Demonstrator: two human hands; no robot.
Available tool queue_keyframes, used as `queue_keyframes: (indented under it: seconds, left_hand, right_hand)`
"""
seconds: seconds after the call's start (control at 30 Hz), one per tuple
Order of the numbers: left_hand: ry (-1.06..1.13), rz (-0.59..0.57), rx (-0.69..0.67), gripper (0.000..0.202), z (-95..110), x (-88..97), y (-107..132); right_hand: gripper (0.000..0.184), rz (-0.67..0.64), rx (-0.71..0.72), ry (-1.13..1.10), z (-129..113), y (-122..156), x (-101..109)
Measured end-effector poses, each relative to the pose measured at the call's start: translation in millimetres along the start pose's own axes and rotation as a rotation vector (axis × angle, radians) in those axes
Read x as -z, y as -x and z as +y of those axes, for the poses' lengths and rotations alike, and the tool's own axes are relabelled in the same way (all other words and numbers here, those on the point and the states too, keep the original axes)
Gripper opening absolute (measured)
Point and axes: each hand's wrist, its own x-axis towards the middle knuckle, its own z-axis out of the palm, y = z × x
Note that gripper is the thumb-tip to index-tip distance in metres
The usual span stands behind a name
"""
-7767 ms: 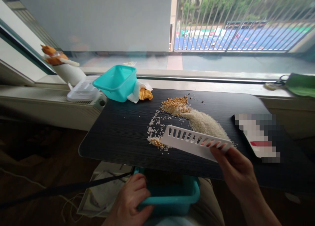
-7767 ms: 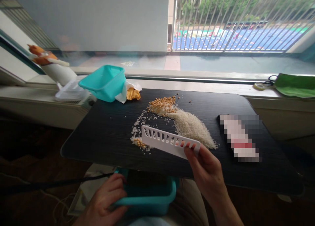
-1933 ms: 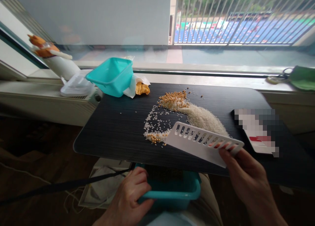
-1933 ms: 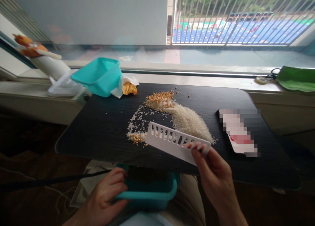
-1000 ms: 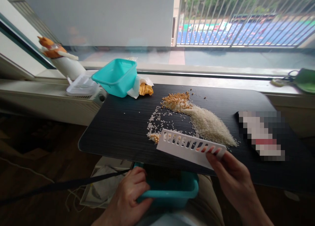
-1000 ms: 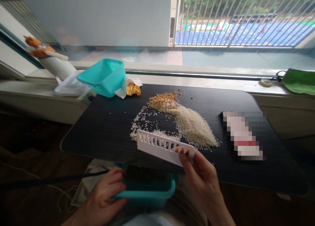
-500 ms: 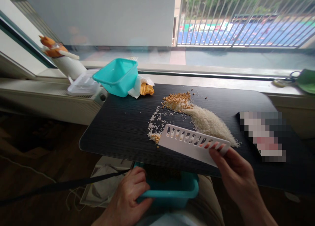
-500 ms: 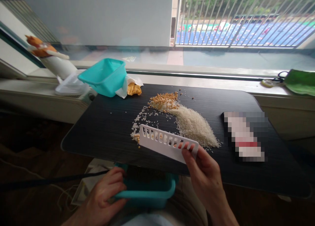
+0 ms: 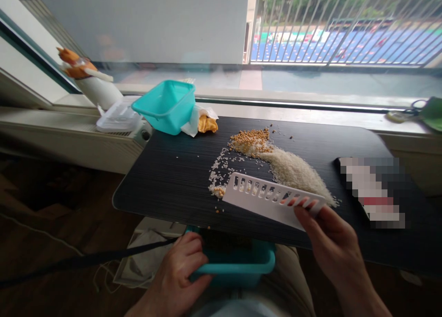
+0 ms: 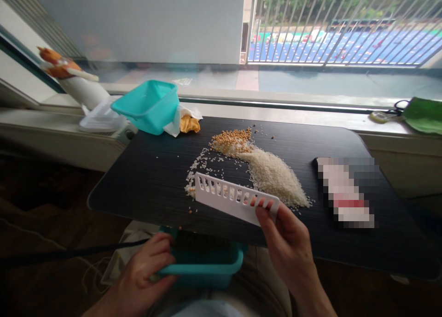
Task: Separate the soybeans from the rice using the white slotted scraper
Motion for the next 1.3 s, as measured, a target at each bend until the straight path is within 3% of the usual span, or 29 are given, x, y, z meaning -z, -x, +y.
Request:
queue_keyframes:
  seconds: [0.1,0.63,0.93,1.1,1.2,1.3]
  left_hand:
    - [-0.008,0.017,0.004,0.025,-2,0.5,0]
    - [-0.076,0.025,0.029,0.021,-11,10.3,10]
    - [-0.035,0.032,0.002,0.024,-8,1.6,3]
    - [-0.020,0.024,0.004,0.023,-5,-1.4,0]
    - [-0.031,0.002,0.005,0.023,-5,-2.3,-2]
    - [-0.027,0.000,-0.002,0.023,-4,-2.9,-2]
  right_hand:
    - [0.007,0.007,-0.003,-0.020,1,1,1]
    - [0.017,-0.404,-0.103,-0.094,16,23,-22]
    - [0.012,-0.058,-0.111,-0.138,28,27,-3]
    - [0.018,0.178,-0.120,-0.088,27,20,18]
    - [0.018,0.217,-0.090,-0.079,22,14,24]
    - [0.014,0.169,-0.024,-0.086,18,9,19]
